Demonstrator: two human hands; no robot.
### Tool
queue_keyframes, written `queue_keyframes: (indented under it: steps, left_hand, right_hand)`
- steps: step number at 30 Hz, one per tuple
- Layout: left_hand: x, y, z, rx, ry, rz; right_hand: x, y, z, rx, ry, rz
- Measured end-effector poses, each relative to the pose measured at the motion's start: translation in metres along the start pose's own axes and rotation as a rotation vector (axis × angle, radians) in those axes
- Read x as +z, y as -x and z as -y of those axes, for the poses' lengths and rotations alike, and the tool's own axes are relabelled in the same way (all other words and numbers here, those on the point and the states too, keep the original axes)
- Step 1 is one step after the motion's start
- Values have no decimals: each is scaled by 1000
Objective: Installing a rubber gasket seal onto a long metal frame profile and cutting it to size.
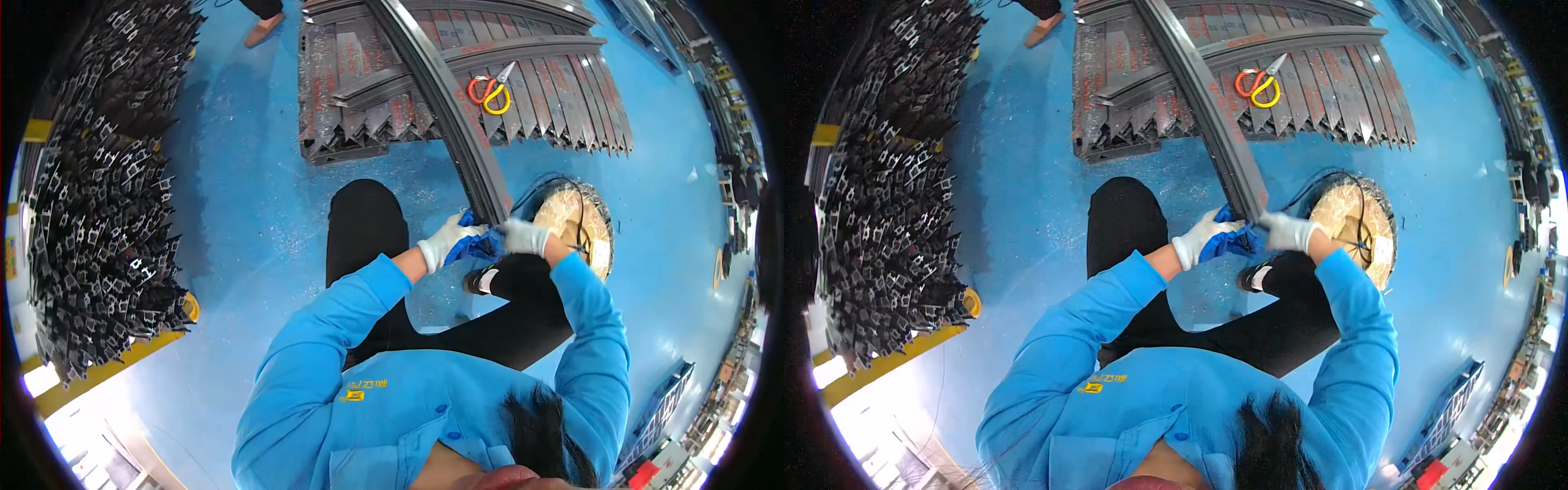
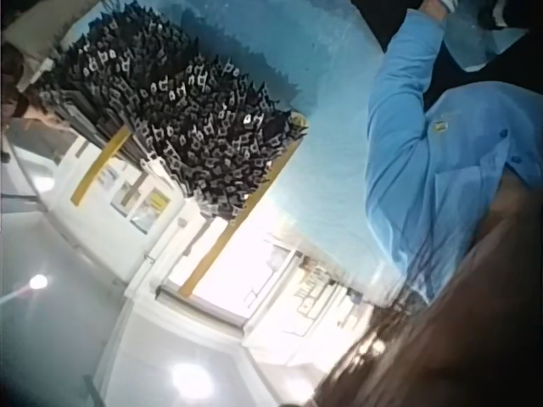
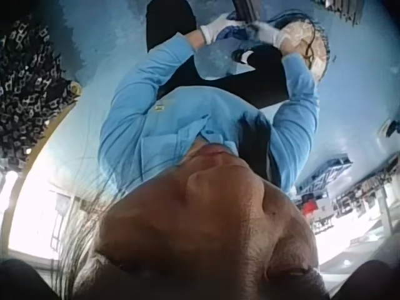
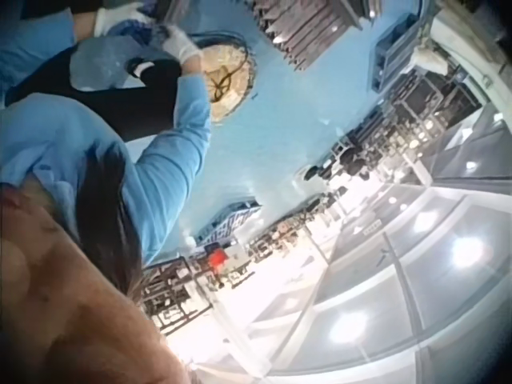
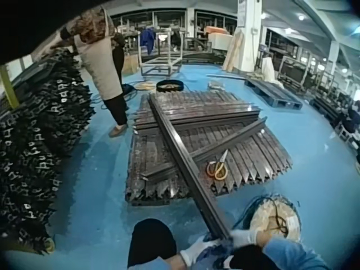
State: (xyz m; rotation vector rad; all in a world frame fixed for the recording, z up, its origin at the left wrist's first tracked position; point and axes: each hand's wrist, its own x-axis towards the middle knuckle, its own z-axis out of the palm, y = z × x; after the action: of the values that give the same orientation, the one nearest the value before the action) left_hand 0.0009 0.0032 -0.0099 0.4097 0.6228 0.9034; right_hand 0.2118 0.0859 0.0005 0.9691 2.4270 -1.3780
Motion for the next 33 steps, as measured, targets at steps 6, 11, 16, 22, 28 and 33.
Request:
queue_keyframes:
  steps: [6, 11, 16, 22, 28, 33]
  left_hand:
    - [-2, -2, -6, -59, 196, 106]
    - [-10, -11, 3, 13, 82, -23]
    - [-9, -13, -6, -91, 235, 52]
    - [-7, -13, -8, 70, -40, 28]
    - [-3, -20, -84, 245, 314, 49]
    - [28, -16, -156, 306, 427, 78]
  right_hand:
    - [32, 15, 15, 333, 13, -128]
    - [-32, 20, 61, 312, -389, -568]
    - [-60, -5, 110, 121, -228, -850]
    - [-52, -34, 148, 294, 433, -737]
    - [-52, 27, 158, 194, 340, -736]
    - [-44, 104, 188, 226, 285, -686]
